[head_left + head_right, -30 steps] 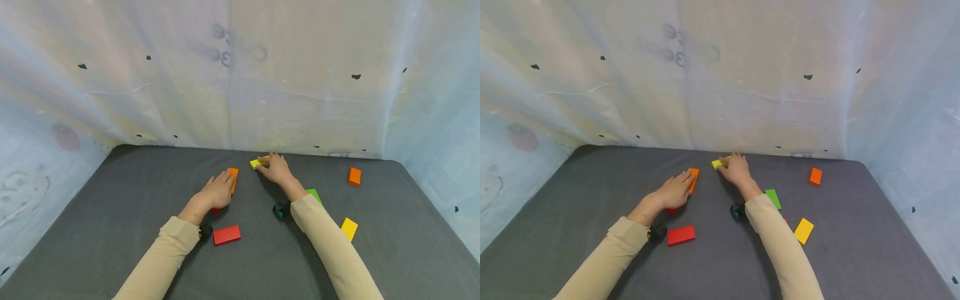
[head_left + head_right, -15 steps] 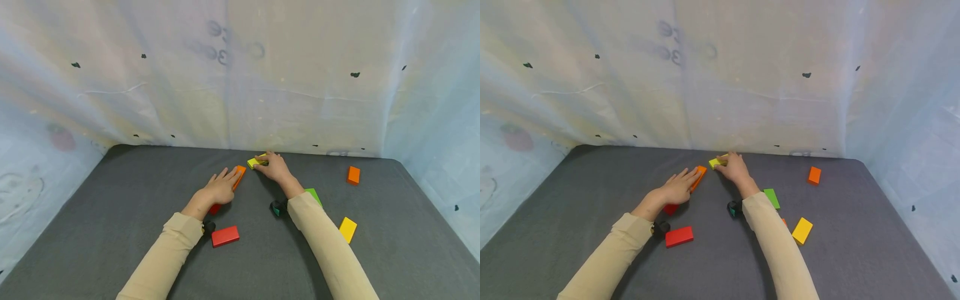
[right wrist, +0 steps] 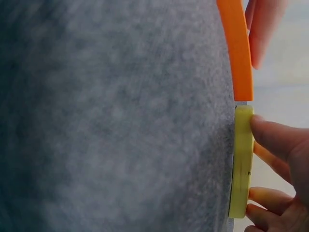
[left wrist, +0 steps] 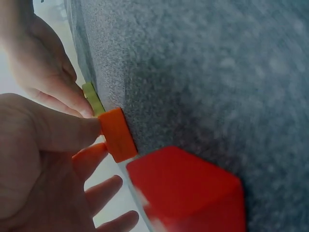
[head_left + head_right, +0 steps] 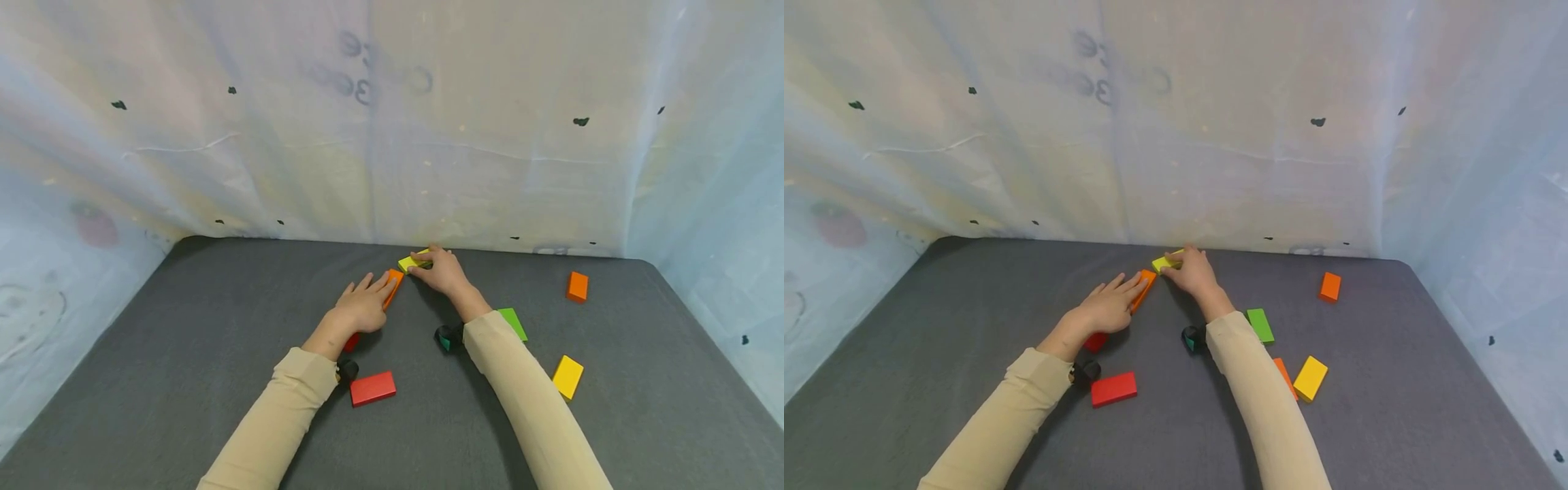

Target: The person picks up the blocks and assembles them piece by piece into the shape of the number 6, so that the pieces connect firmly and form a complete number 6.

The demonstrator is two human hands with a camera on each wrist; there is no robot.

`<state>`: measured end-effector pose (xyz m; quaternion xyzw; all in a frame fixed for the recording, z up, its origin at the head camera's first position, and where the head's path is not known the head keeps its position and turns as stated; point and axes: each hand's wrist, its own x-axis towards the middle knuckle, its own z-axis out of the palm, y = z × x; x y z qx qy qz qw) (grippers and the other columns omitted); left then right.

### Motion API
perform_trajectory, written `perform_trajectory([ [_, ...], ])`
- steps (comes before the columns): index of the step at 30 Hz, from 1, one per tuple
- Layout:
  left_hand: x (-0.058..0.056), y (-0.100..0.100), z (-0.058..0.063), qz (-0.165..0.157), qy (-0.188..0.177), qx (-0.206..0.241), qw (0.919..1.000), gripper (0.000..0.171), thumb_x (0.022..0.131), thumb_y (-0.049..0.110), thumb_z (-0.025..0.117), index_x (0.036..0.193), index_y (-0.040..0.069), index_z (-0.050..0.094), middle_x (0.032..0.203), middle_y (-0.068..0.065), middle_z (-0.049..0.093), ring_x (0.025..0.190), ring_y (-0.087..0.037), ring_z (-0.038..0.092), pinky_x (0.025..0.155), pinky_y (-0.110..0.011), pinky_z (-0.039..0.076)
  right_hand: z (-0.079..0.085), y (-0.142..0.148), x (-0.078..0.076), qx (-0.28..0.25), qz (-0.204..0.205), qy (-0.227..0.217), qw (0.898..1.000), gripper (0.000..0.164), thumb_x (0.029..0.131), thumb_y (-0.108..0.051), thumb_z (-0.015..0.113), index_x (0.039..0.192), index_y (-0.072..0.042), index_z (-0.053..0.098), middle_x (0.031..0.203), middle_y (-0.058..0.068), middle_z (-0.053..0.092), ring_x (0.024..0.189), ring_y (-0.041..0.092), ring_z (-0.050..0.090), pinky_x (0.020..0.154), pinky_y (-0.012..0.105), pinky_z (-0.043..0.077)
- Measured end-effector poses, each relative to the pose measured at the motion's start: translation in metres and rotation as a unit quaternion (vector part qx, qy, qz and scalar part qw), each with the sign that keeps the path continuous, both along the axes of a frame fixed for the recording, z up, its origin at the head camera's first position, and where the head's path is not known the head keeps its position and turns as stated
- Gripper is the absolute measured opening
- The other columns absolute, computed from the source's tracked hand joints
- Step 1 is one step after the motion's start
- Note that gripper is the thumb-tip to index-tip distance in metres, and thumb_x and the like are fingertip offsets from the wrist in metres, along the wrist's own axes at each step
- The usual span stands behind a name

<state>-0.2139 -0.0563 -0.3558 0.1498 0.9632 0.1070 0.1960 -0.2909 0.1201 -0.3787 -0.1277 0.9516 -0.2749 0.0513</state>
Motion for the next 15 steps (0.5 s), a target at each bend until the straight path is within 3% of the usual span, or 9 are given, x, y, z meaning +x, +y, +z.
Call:
perform_trajectory([
  [15, -0.0011, 0.0042, -0.0043, 0.007, 0.007, -0.007, 0.9999, 0.063, 0.098, 0.015, 0.047, 0.155, 0.02, 0.019, 0.162, 0.002, 0.007, 0.15, -0.027, 0.006, 0.119, -0.052, 0.01, 0.0015, -0.0028, 0.004, -0.01, -0.003, -0.009, 1.0, 0.046, 0.096, -0.03, 0.059, 0.138, -0.012, 0.053, 0.156, 0.023, 0.023, 0.142, 0.044, 0.023, 0.117, 0.054, 0.016],
])
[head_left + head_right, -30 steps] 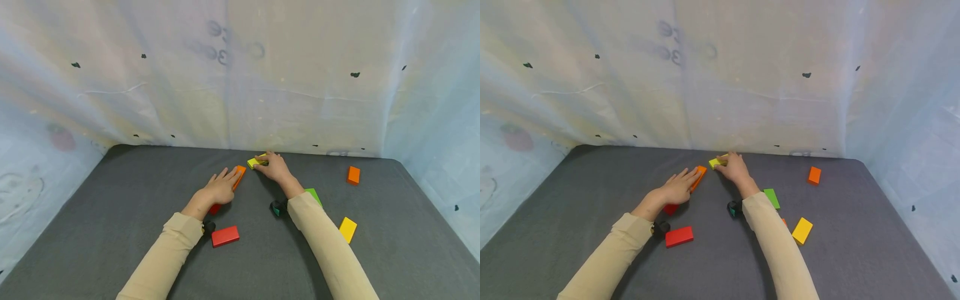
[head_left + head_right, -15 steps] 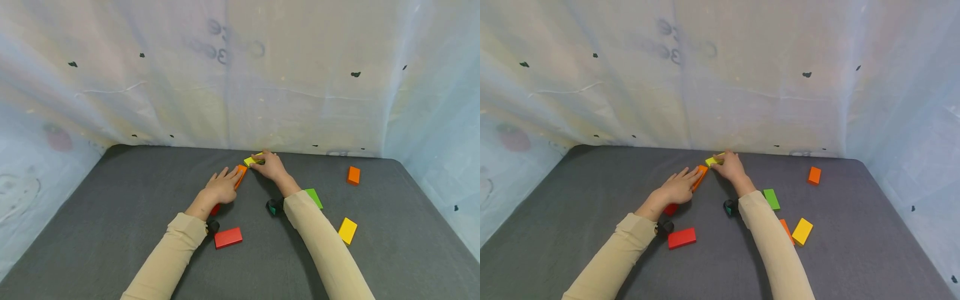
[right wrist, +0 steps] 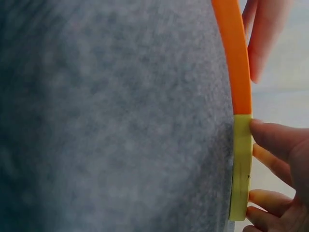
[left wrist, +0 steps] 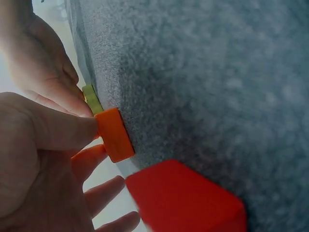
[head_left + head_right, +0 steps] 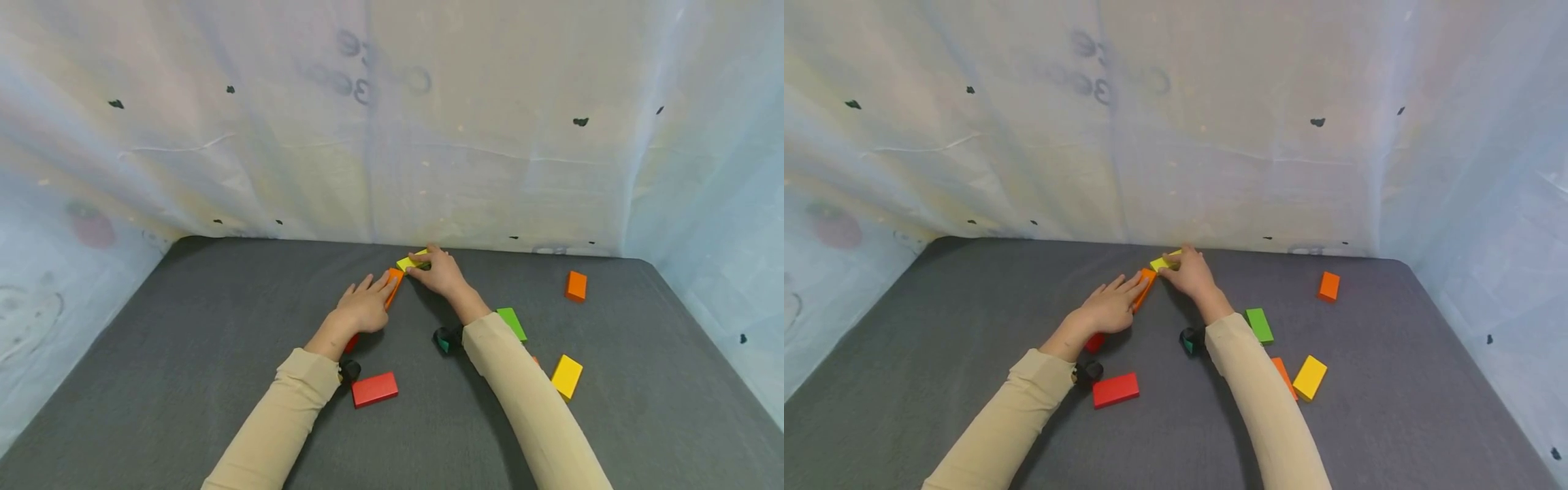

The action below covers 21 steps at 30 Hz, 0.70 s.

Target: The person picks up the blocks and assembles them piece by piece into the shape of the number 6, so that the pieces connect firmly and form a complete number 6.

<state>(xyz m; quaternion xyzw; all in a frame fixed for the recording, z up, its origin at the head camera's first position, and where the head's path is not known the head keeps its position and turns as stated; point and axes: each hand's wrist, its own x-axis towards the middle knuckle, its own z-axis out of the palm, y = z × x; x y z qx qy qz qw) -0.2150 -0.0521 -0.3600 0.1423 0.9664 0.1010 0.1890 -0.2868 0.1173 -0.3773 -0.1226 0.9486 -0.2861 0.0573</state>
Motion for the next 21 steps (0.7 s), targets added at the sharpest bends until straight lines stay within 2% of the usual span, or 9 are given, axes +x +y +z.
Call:
perform_trajectory([
  [6, 0.001, 0.0, 0.004, -0.007, -0.004, -0.018, 0.9998, 0.063, 0.099, 0.017, 0.048, 0.155, 0.021, 0.018, 0.162, 0.003, 0.006, 0.15, -0.028, 0.005, 0.119, -0.053, 0.011, 0.002, 0.0, 0.0, -0.016, -0.007, -0.013, 1.0, 0.048, 0.095, -0.034, 0.06, 0.138, -0.014, 0.054, 0.156, 0.021, 0.023, 0.141, 0.043, 0.025, 0.114, 0.054, 0.027],
  [12, 0.0, 0.001, 0.003, -0.009, -0.012, -0.015, 0.9998, 0.061, 0.101, 0.019, 0.045, 0.155, 0.023, 0.017, 0.162, 0.005, 0.005, 0.149, -0.028, 0.004, 0.119, -0.053, 0.01, 0.002, 0.006, 0.005, -0.015, 0.0, -0.007, 1.0, 0.051, 0.095, -0.035, 0.06, 0.14, -0.014, 0.051, 0.156, 0.021, 0.023, 0.142, 0.043, 0.024, 0.113, 0.056, 0.027],
  [21, -0.006, -0.004, -0.001, 0.0, -0.011, -0.01, 0.9999, 0.058, 0.103, 0.021, 0.042, 0.155, 0.024, 0.018, 0.162, 0.006, 0.006, 0.149, -0.028, 0.005, 0.119, -0.053, 0.01, 0.011, 0.02, 0.011, -0.002, 0.014, 0.01, 1.0, 0.058, 0.094, -0.036, 0.06, 0.145, -0.012, 0.044, 0.156, 0.019, 0.025, 0.143, 0.041, 0.024, 0.112, 0.057, 0.027],
])
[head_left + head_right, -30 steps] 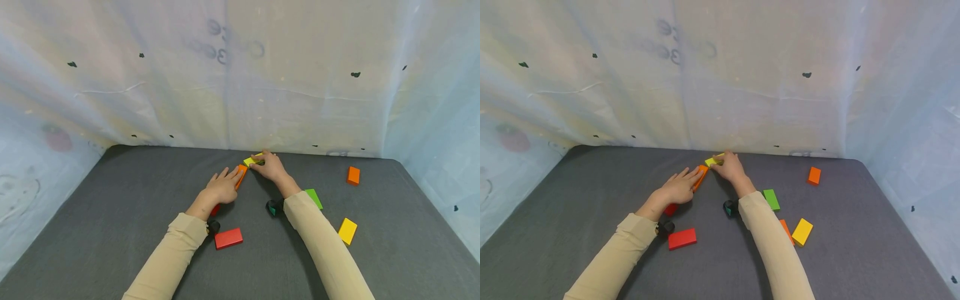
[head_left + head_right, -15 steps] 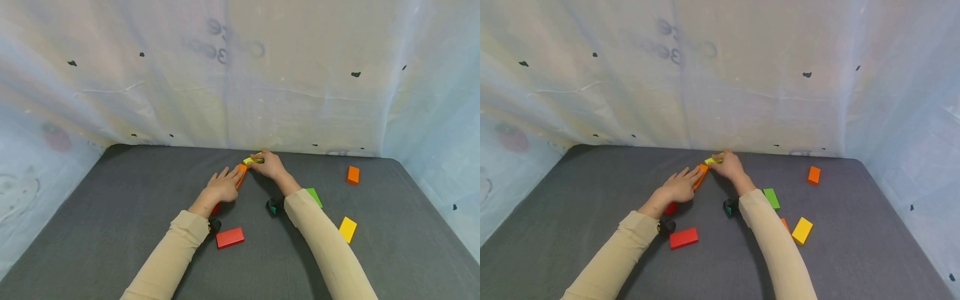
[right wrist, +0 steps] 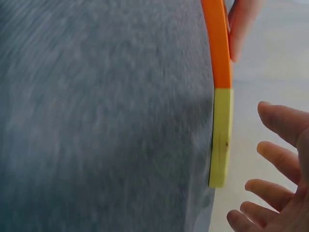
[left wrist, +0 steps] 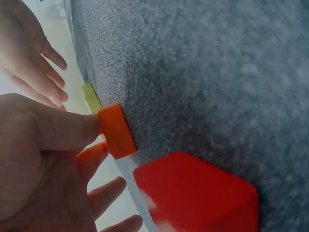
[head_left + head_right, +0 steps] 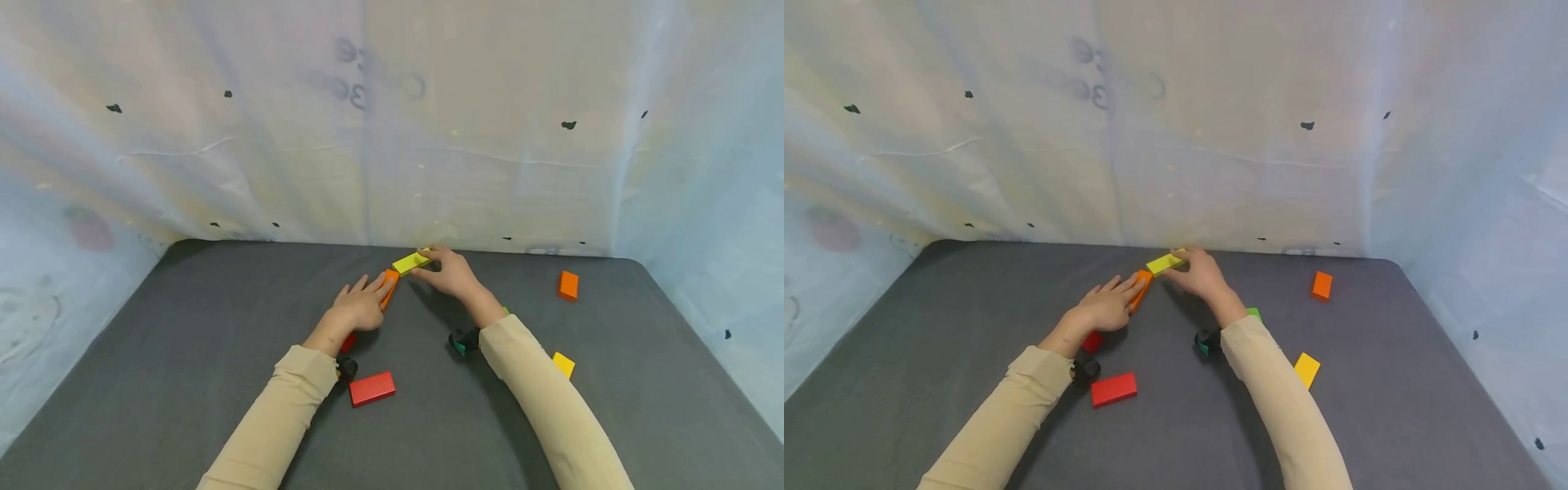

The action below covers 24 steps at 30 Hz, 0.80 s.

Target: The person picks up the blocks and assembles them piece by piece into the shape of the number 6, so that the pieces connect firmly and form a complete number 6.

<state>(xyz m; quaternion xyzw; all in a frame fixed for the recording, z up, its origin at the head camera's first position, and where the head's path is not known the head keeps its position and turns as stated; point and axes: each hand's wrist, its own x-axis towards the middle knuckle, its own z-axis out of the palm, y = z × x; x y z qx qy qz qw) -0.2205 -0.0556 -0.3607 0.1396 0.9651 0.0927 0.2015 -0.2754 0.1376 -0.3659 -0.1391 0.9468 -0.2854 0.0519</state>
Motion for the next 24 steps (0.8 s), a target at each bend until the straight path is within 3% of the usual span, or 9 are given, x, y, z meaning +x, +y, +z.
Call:
perform_trajectory([
  [13, -0.004, -0.002, 0.002, 0.005, -0.006, 0.001, 1.0, 0.056, 0.104, 0.02, 0.039, 0.155, 0.024, 0.018, 0.162, 0.005, 0.006, 0.15, -0.027, 0.005, 0.119, -0.053, 0.01, 0.002, 0.026, 0.005, 0.008, 0.028, 0.005, 1.0, 0.061, 0.094, -0.034, 0.061, 0.147, -0.012, 0.04, 0.157, 0.02, 0.021, 0.144, 0.042, 0.018, 0.112, 0.061, 0.024],
  [24, -0.008, -0.007, 0.002, -0.002, -0.009, 0.015, 0.9998, 0.056, 0.103, 0.02, 0.039, 0.155, 0.023, 0.017, 0.162, 0.003, 0.006, 0.149, -0.029, 0.005, 0.118, -0.055, 0.009, 0.005, 0.043, 0.018, 0.011, 0.031, 0.012, 0.999, 0.061, 0.094, -0.033, 0.062, 0.147, -0.013, 0.041, 0.156, 0.021, 0.024, 0.142, 0.043, 0.022, 0.109, 0.062, 0.028],
])
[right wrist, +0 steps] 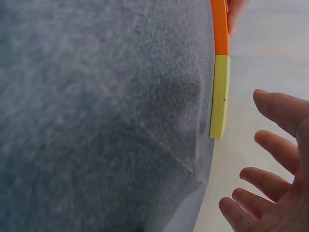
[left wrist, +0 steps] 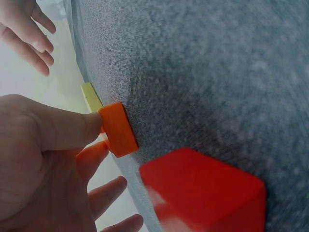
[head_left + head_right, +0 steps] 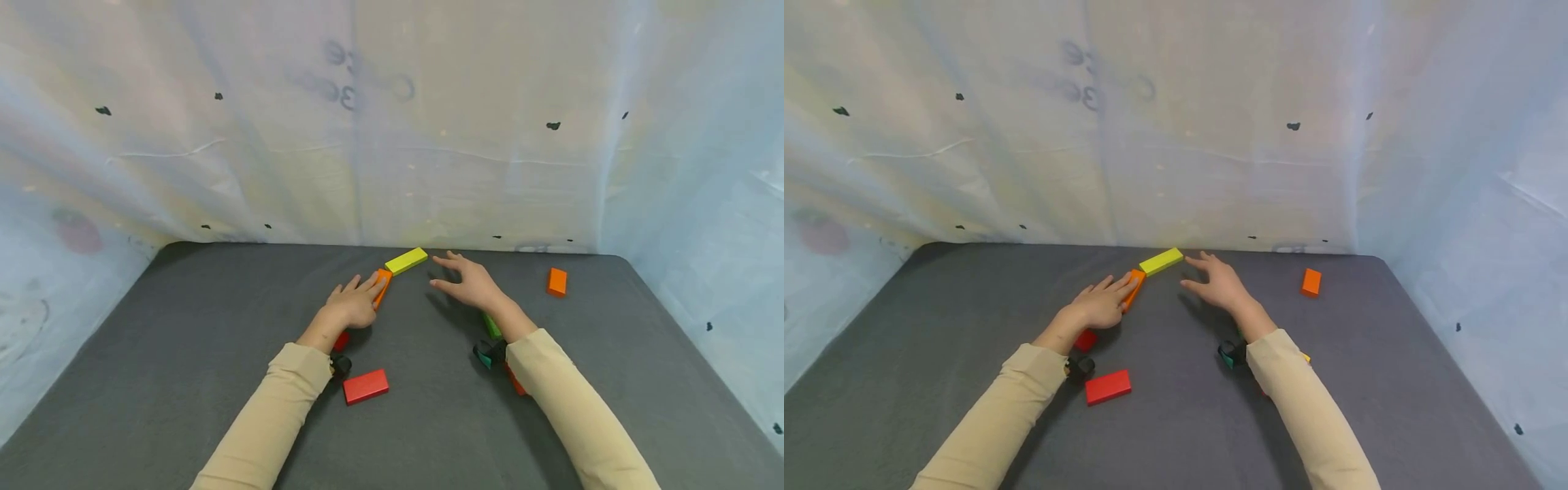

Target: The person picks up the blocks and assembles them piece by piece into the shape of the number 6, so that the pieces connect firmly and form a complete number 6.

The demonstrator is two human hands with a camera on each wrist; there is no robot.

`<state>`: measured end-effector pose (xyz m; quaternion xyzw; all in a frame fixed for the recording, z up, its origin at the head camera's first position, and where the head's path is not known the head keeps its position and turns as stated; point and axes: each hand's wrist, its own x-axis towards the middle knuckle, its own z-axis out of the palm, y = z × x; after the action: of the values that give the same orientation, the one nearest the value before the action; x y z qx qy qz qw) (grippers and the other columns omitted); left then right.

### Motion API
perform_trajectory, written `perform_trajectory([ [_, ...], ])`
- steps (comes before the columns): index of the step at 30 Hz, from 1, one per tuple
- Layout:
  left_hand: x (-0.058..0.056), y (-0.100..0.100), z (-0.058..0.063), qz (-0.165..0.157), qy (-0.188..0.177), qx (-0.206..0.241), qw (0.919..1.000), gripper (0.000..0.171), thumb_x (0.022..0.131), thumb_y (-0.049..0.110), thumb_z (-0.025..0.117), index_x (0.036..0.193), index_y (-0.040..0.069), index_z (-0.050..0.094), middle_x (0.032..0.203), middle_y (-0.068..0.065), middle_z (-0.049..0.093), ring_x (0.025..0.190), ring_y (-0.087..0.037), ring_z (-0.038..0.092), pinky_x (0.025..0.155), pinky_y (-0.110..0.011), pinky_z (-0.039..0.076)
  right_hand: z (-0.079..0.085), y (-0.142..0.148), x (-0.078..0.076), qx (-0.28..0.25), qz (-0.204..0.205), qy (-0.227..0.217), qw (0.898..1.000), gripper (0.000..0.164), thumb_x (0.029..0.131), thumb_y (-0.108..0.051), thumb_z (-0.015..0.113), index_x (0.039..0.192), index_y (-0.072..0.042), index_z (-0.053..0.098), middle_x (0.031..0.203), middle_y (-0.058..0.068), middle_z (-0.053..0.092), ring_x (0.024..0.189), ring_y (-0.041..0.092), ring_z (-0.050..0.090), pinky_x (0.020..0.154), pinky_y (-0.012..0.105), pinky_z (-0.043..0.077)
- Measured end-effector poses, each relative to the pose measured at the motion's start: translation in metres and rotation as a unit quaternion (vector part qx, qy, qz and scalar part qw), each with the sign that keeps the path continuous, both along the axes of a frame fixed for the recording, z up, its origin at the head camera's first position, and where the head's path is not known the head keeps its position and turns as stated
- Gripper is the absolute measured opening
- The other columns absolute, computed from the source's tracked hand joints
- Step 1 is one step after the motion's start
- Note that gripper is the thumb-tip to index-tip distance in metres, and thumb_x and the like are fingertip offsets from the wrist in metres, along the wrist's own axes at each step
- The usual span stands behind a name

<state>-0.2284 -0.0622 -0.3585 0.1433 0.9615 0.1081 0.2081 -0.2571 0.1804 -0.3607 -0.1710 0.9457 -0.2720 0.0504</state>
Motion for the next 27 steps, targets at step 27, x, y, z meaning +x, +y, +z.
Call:
perform_trajectory([
  [27, -0.005, -0.007, 0.001, -0.005, -0.007, 0.019, 0.9998, 0.055, 0.104, 0.021, 0.038, 0.155, 0.022, 0.018, 0.162, 0.002, 0.009, 0.148, -0.034, 0.008, 0.118, -0.055, 0.009, 0.017, 0.045, 0.042, -0.011, 0.048, -0.023, 0.999, 0.062, 0.093, -0.034, 0.063, 0.147, -0.013, 0.042, 0.157, 0.019, 0.022, 0.141, 0.044, 0.024, 0.107, 0.063, 0.03],
])
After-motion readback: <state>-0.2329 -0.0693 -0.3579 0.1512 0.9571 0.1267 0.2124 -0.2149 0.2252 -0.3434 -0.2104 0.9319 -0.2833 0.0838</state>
